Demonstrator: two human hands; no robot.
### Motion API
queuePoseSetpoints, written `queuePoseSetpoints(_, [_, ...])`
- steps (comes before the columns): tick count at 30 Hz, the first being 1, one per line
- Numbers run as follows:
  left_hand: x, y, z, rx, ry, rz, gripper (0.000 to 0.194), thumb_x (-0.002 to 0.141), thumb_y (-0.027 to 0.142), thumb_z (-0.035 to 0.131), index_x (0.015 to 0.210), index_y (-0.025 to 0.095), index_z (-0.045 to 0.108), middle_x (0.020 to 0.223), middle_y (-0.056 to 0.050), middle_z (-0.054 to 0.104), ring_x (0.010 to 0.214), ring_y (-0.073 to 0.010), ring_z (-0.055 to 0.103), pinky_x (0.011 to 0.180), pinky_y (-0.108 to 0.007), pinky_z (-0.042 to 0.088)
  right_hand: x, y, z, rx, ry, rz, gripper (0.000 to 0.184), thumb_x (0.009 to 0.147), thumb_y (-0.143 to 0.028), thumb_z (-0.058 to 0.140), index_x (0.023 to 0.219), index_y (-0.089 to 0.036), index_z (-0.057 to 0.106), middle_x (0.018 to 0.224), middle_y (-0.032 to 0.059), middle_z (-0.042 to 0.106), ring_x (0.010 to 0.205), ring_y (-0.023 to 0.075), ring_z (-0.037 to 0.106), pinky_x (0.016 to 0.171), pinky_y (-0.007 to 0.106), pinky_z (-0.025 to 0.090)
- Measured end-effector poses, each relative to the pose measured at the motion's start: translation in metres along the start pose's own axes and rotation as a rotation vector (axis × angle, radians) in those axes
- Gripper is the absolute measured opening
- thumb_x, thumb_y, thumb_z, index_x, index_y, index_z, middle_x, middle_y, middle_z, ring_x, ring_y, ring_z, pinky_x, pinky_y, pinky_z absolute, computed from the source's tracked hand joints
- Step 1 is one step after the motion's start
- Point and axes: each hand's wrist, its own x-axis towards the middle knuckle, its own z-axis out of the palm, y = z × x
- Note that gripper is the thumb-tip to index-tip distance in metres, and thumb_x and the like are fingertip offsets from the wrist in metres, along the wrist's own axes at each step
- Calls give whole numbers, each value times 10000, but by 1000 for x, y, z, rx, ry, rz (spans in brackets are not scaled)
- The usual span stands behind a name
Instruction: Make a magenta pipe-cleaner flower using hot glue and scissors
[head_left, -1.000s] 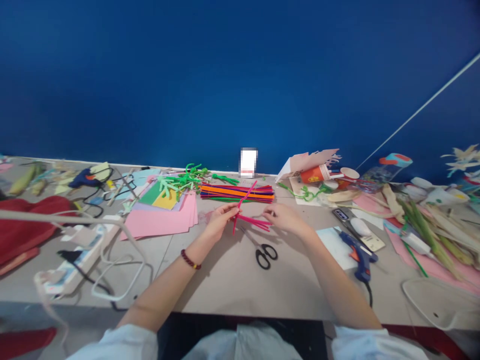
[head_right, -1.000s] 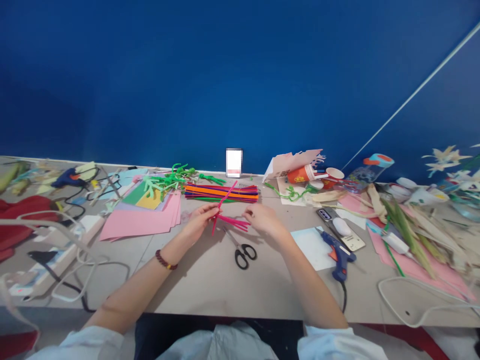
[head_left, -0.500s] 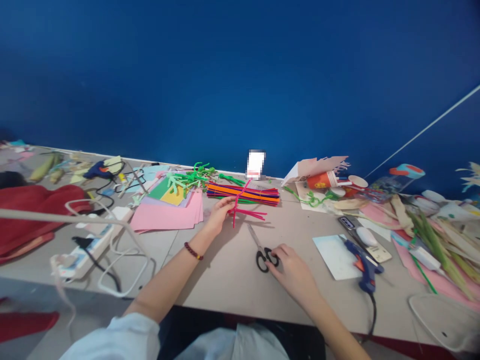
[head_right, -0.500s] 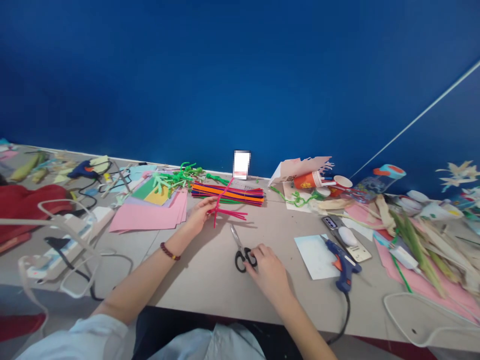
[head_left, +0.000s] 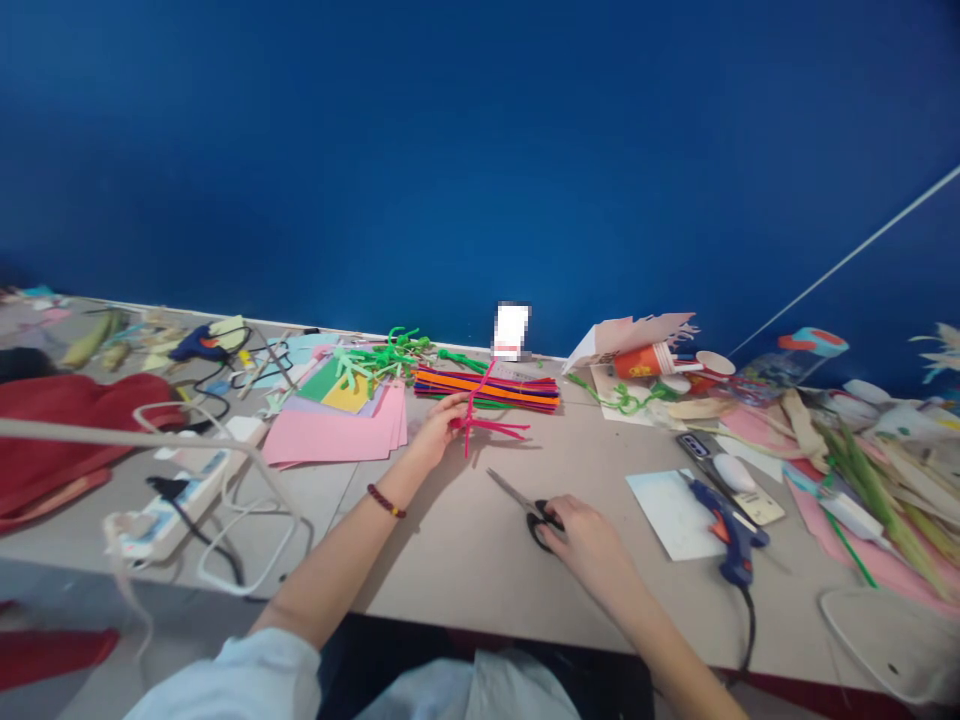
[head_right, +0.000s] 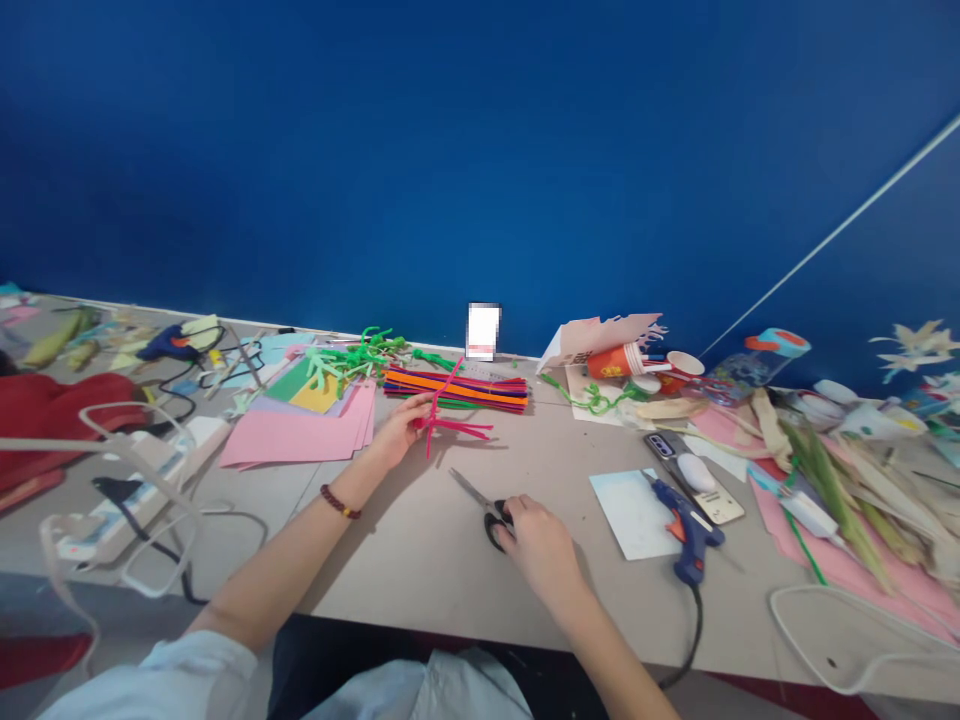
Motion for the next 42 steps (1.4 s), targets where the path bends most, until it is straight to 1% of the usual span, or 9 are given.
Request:
queuePoseSetpoints(4, [-2, 0, 2, 39, 26, 35, 309, 654, 188, 720, 946, 158, 623, 751, -31, 664, 618, -112, 618, 503, -195, 481, -8, 7, -22, 368, -202, 42, 148, 803, -301, 519, 891, -199, 581, 726, 24, 657, 558, 152, 599, 528, 251, 408])
queuePoseSetpoints(6, [-2, -1, 4, 45, 25, 43, 322, 636, 193, 741, 933, 156, 624, 731, -22, 655, 607, -112, 613, 495, -199, 484, -9, 10, -34, 609, -270, 21, 170, 788, -318, 535, 910, -200, 551, 730, 7, 628, 545, 124, 577, 505, 228, 410])
queuePoseSetpoints(10, [-3, -4, 5, 39, -22, 32, 291, 632, 215, 752, 888, 151, 630, 699, -21, 653, 589, -109, 607, 496, -202, 493, 3, 11, -53, 823, -110, 64, 290, 674, -380, 670, 821, -189, 510, 650, -22, 552, 531, 109, 537, 522, 229, 433])
queuePoseSetpoints(12, [-4, -5, 5, 42, -48, 22, 273, 637, 226, 753, 872, 145, 640, 684, -23, 653, 567, -99, 597, 491, -190, 487, 15, 11, -55, 799, 25, 85, 346, 617, -416, 712, 766, -191, 496, 619, -32, 522, 516, 106, 507, 506, 229, 420])
queuePoseSetpoints(15, [-7, -6, 7, 29, -86, -14, 276, 638, 232, 758, 877, 140, 657, 678, -21, 655, 549, -85, 591, 487, -171, 476, 35, 13, -50, 623, 194, 75, 307, 671, -440, 655, 780, -194, 509, 641, -18, 540, 539, 115, 496, 506, 227, 383])
queuePoseSetpoints(20, [-15, -5, 12, 4, -154, -40, 244, 647, 265, 761, 832, 136, 667, 665, -18, 658, 544, -78, 589, 485, -166, 459, 58, 14, -37, 360, 175, 17, 185, 713, -353, 570, 813, -206, 517, 670, -20, 573, 548, 127, 495, 538, 238, 374])
queuePoseSetpoints(24, [-22, -6, 17, 48, -193, -52, 271, 646, 299, 764, 837, 136, 662, 648, -18, 654, 516, -79, 578, 475, -176, 447, 63, 8, -31, 310, 187, 10, 192, 719, -372, 559, 808, -206, 523, 698, -5, 596, 593, 146, 526, 558, 244, 372])
queuePoseSetpoints(35, [-35, -7, 30, 221, -166, 19, 289, 585, 288, 786, 774, 124, 641, 603, -14, 639, 520, -106, 578, 521, -225, 463, 60, 0, -15, 255, 217, 40, 216, 745, -401, 568, 855, -219, 535, 825, 20, 649, 748, 178, 603, 624, 252, 392])
queuePoseSetpoints(42, [-34, -16, 29, 275, -219, 26, 292, 584, 309, 783, 762, 128, 637, 595, -12, 638, 509, -113, 580, 512, -226, 457, 59, 0, -7, 205, 240, 55, 227, 733, -422, 571, 855, -232, 553, 758, -3, 654, 686, 164, 597, 567, 237, 358])
